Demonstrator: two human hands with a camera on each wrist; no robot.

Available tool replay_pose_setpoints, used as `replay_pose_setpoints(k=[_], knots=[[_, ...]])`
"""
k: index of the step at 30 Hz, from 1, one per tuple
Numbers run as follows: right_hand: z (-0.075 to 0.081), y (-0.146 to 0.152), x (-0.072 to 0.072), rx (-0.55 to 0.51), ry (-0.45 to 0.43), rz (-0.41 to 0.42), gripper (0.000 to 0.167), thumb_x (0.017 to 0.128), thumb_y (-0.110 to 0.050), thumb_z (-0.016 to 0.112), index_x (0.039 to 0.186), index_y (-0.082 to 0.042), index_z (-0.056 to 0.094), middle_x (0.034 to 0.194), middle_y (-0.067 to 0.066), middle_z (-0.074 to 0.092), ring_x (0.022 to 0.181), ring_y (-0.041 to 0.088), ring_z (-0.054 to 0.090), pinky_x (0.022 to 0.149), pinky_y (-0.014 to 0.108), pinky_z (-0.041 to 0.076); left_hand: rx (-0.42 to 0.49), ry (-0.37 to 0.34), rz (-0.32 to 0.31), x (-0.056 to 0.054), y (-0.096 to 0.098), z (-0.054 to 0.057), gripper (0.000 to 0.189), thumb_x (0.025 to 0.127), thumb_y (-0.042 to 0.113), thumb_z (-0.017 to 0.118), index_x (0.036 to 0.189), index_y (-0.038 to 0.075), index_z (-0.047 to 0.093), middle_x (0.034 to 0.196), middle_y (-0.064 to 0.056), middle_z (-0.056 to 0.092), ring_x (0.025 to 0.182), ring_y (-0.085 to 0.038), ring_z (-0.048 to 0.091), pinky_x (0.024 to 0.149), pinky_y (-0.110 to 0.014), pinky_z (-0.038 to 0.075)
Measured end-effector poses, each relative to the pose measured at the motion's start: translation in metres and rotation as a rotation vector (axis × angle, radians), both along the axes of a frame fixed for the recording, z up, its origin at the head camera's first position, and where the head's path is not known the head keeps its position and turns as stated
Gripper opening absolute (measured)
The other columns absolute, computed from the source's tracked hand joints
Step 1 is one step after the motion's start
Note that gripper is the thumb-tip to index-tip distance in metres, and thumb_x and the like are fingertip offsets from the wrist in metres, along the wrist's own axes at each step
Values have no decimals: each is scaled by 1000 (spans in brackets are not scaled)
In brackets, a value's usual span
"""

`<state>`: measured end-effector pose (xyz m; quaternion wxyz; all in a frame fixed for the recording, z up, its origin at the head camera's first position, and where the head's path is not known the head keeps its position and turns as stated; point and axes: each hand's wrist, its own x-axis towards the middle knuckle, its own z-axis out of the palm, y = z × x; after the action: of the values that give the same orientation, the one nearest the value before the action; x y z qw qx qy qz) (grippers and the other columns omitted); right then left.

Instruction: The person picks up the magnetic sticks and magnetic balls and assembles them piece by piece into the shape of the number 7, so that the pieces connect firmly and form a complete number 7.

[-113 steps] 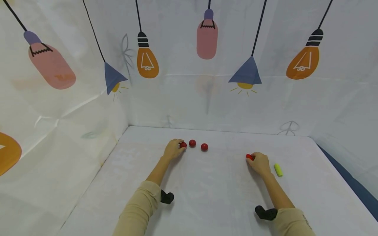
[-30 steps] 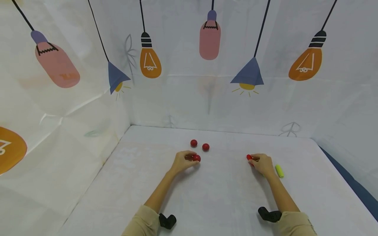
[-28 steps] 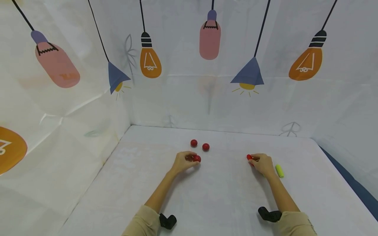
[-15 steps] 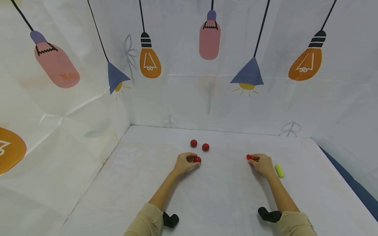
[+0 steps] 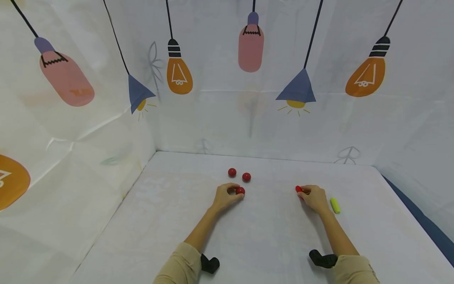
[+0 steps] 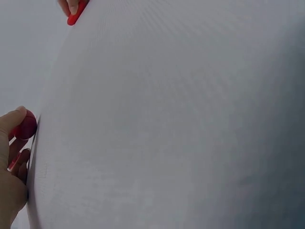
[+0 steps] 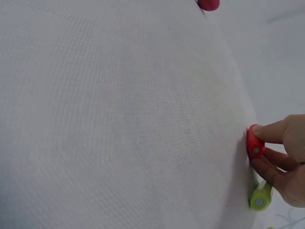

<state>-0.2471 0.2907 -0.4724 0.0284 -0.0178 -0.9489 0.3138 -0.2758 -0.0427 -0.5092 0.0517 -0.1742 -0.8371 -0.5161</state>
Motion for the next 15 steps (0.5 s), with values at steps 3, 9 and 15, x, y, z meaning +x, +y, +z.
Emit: replay_pose_setpoints(k=[3,9,15], knots=[[-3,-2,1,-1,46,0,34,86,-8,63,112,14,60,104,30,63,89,37,59,78,49,49,0,-3,23,1,1,-1,34,79,20,75,108,4,68,99,-6,67,90,-19,55,80,-30,47],[-9,-6,3,-22,127,-11,33,83,-4,63,107,17,60,98,31,63,86,38,59,76,50,49,5,-21,44,2,3,-2,35,80,21,73,110,4,67,100,-6,65,92,-19,54,83,-34,46],[-12,-12,4,-44,154,-1,32,84,-1,61,109,18,59,102,33,62,90,40,58,79,52,49,-7,-24,55,2,3,-3,36,80,22,73,111,6,67,101,-5,65,92,-18,54,82,-33,46]])
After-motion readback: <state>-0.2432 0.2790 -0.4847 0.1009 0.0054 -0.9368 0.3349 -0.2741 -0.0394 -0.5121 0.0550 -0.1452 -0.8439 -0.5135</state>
